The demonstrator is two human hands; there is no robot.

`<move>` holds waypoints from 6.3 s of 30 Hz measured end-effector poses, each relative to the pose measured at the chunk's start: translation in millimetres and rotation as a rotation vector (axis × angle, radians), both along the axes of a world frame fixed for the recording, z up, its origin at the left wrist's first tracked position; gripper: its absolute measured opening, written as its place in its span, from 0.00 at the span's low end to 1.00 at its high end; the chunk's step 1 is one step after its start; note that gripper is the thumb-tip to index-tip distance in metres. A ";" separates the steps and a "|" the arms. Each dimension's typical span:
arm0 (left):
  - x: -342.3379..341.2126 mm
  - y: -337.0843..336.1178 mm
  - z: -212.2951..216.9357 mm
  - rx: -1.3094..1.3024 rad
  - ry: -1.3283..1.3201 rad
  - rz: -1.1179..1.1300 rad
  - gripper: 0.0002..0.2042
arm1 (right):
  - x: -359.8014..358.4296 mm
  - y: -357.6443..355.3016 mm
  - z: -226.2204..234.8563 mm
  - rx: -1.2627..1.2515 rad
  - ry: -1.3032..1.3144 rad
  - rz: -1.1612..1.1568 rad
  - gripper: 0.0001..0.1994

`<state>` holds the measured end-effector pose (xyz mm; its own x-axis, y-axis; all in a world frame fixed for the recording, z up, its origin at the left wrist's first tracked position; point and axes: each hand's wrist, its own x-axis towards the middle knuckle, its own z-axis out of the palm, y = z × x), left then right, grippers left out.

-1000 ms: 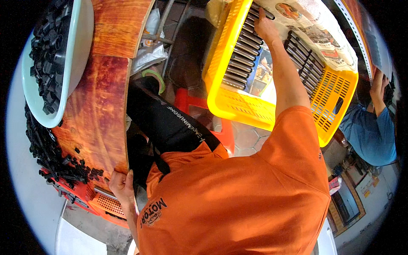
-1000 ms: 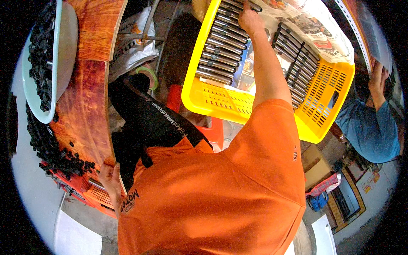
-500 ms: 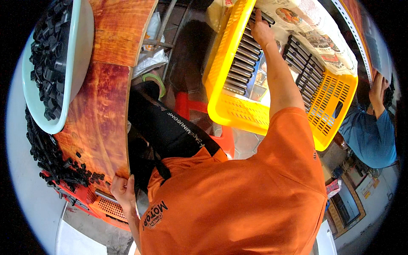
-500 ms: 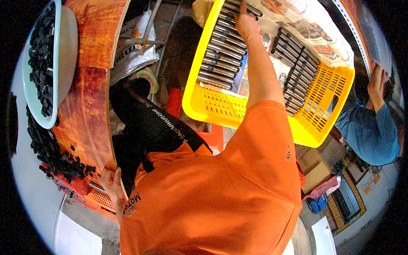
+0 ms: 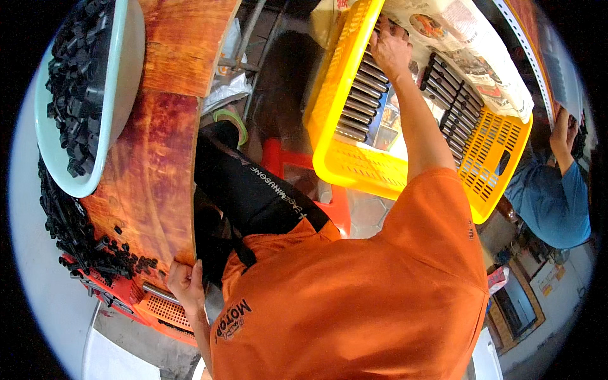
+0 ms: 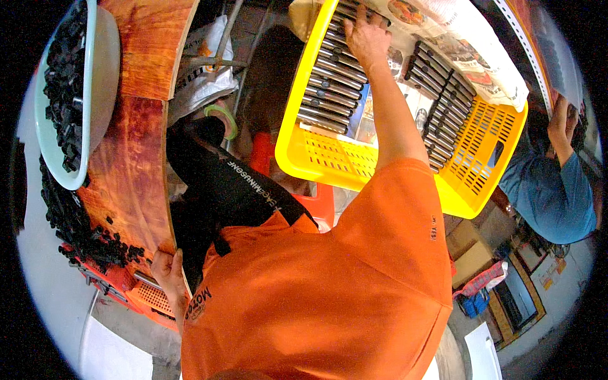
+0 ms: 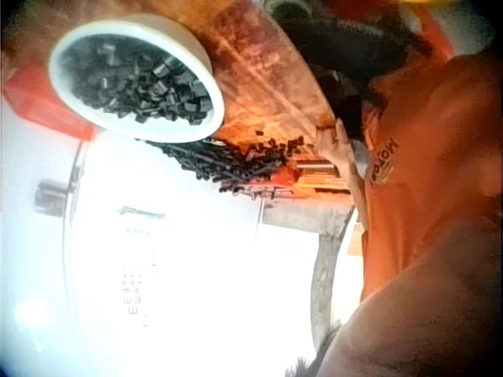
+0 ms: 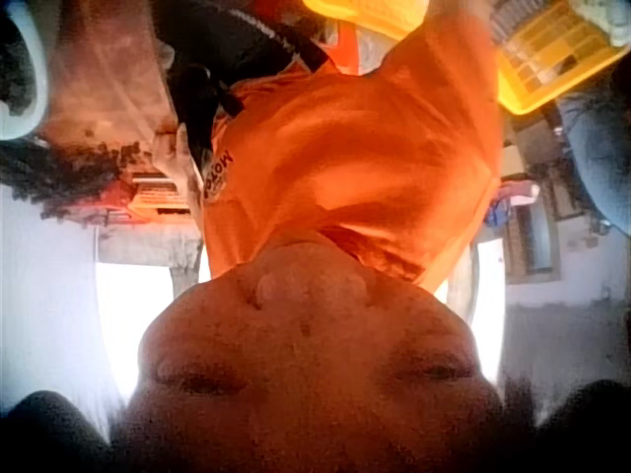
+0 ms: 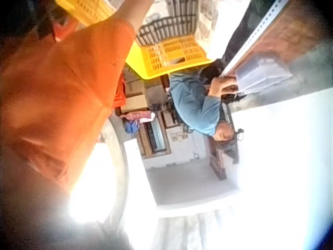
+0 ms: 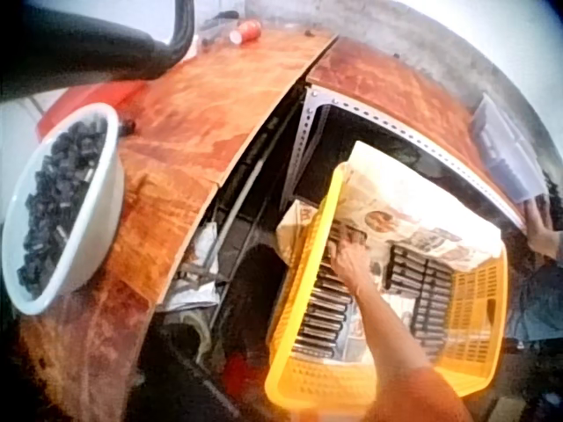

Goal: The person assembles small black plastic pieces onto cylindrical metal rods at a workbench. They pick up rods and black components, fit the pieces onto the rods, and place the assembled units into a yellow basket. The process is repeated with multiple rods and components.

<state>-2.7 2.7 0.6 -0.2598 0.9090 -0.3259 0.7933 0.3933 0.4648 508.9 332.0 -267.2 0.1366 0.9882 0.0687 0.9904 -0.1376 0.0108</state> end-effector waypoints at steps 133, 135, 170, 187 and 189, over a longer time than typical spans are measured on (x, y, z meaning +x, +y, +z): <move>4.9 -0.1 -0.8 0.075 0.078 -0.033 0.19 | 49.8 125.3 181.1 0.569 0.226 0.426 0.16; 4.0 -0.9 -1.0 0.072 0.080 -0.033 0.19 | 53.3 126.7 174.8 0.518 0.315 0.464 0.15; 1.9 -4.7 -1.9 0.059 0.033 -0.010 0.18 | -12.5 -126.7 -6.8 0.100 0.415 -0.014 0.29; -3.2 -13.7 12.3 0.159 0.028 -0.056 0.12 | -36.2 -162.6 26.8 -0.437 0.487 0.720 0.21; -11.4 -11.3 28.2 0.210 0.119 -0.111 0.15 | 2.4 -182.6 -30.4 -0.543 0.222 0.917 0.13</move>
